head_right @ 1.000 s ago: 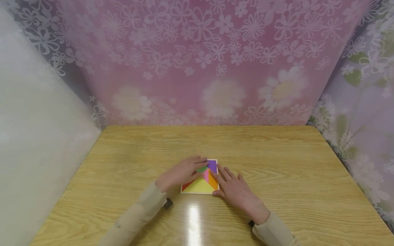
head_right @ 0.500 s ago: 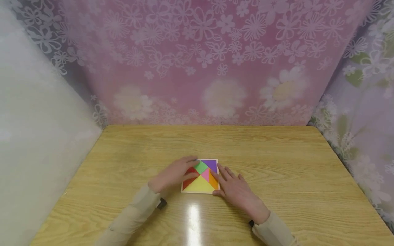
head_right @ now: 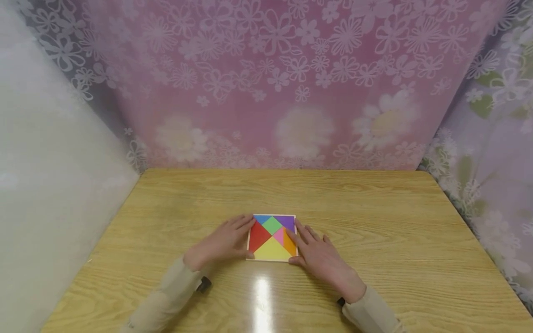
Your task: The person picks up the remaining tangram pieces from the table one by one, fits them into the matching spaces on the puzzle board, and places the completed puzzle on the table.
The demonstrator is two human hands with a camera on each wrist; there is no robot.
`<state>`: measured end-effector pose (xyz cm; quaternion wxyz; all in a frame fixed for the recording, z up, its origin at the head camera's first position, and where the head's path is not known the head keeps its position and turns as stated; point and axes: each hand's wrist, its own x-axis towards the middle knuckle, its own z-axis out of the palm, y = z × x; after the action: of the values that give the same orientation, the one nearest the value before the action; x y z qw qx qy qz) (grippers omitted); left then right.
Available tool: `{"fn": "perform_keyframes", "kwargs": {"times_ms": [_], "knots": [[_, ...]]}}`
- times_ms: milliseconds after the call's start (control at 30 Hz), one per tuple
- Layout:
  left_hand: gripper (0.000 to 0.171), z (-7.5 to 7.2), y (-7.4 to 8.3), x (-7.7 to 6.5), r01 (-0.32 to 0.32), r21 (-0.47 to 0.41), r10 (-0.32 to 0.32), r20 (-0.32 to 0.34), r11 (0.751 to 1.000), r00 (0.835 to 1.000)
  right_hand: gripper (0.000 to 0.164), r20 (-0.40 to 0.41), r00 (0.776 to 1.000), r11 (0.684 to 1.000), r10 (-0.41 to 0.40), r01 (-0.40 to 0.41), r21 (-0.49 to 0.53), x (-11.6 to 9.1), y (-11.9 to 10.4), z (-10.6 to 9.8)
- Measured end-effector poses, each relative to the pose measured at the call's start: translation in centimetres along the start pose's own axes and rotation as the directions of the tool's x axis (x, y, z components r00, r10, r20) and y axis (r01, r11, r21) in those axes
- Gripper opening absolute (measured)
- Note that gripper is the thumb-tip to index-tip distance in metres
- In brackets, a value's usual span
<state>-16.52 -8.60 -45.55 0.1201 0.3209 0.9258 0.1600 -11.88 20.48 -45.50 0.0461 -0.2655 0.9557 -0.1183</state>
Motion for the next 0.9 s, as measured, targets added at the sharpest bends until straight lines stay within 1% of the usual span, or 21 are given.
{"fn": "perform_keyframes", "kwargs": {"times_ms": [167,300,467,733,900], "knots": [[0.100,0.1,0.1,-0.2,0.017,-0.034,-0.017,-0.003,0.999,1.000,0.067,0.003,1.000,1.000,-0.005,0.005,-0.005,-0.1,0.1,0.0],[0.101,0.2,0.4,-0.3,0.026,-0.029,-0.026,-0.004,0.999,1.000,0.067,0.000,1.000,1.000,-0.010,0.010,-0.021,-0.2,0.1,-0.1],[0.102,0.7,0.9,-0.6,0.032,-0.034,-0.032,-0.004,0.999,0.999,0.069,-0.008,1.000,0.998,-0.023,0.023,-0.050,-0.8,0.1,0.1],[0.104,1.2,1.8,-1.3,0.028,-0.014,-0.029,-0.014,1.000,0.999,0.069,-0.022,0.999,0.998,-0.038,0.036,-0.056,-2.0,-0.3,0.2],[0.104,1.5,2.3,-1.9,0.043,-0.004,-0.043,-0.016,0.999,0.999,0.070,-0.006,0.999,0.998,-0.038,0.038,-0.041,-2.4,-0.4,0.4]]}}
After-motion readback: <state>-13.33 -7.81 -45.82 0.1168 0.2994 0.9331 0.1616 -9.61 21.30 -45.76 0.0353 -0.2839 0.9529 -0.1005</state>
